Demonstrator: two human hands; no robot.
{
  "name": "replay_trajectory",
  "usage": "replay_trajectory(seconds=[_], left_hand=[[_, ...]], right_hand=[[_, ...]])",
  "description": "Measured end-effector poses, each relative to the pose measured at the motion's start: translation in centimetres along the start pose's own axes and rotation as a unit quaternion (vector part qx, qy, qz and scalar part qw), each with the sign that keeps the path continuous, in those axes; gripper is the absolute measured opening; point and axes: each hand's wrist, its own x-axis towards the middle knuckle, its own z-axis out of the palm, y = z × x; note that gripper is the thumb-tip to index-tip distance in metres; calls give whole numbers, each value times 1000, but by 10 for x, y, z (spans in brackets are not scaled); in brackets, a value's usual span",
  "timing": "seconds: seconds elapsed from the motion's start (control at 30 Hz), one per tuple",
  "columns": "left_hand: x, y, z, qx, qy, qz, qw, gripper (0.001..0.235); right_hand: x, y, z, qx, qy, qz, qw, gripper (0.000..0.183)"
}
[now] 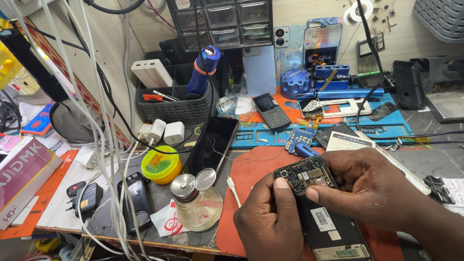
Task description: The person disassembles a mobile phone, removes the battery, and uses a blue electric screwdriver to remove screws from the phone's back cover. The person handles the phone, battery, and screwdriver throughout the process.
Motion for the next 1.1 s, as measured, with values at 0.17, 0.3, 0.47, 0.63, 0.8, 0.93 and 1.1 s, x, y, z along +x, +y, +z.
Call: replay_trajectory(seconds=[0.17, 0.3, 0.47, 0.63, 0.8, 0.93, 1.1], left_hand=[[3, 4, 1, 31, -12, -14, 999, 29], [4, 6, 0, 37, -19, -15, 999, 29], [5, 10, -1, 42, -30, -9, 999, 30], [4, 8, -1, 45, -29, -14, 998, 30], [4, 2, -1, -23, -29, 6, 999, 32], [5, -1, -3, -19, -33, -13, 999, 30], [7, 3, -2, 0, -30, -34, 999, 29]], right_hand=[[-1, 3, 0, -72, 13, -47, 996, 23], [-3, 4, -1, -89, 18, -70, 993, 22], [-3, 2, 0, -133, 33, -80, 987, 21], [-4, 2, 1, -138, 24, -106, 984, 23], [-3, 5, -2, -174, 59, -66, 981, 21], [-1, 10, -4, -107, 33, -75, 991, 19], [-1, 11, -5, -101, 29, -75, 992, 20]])
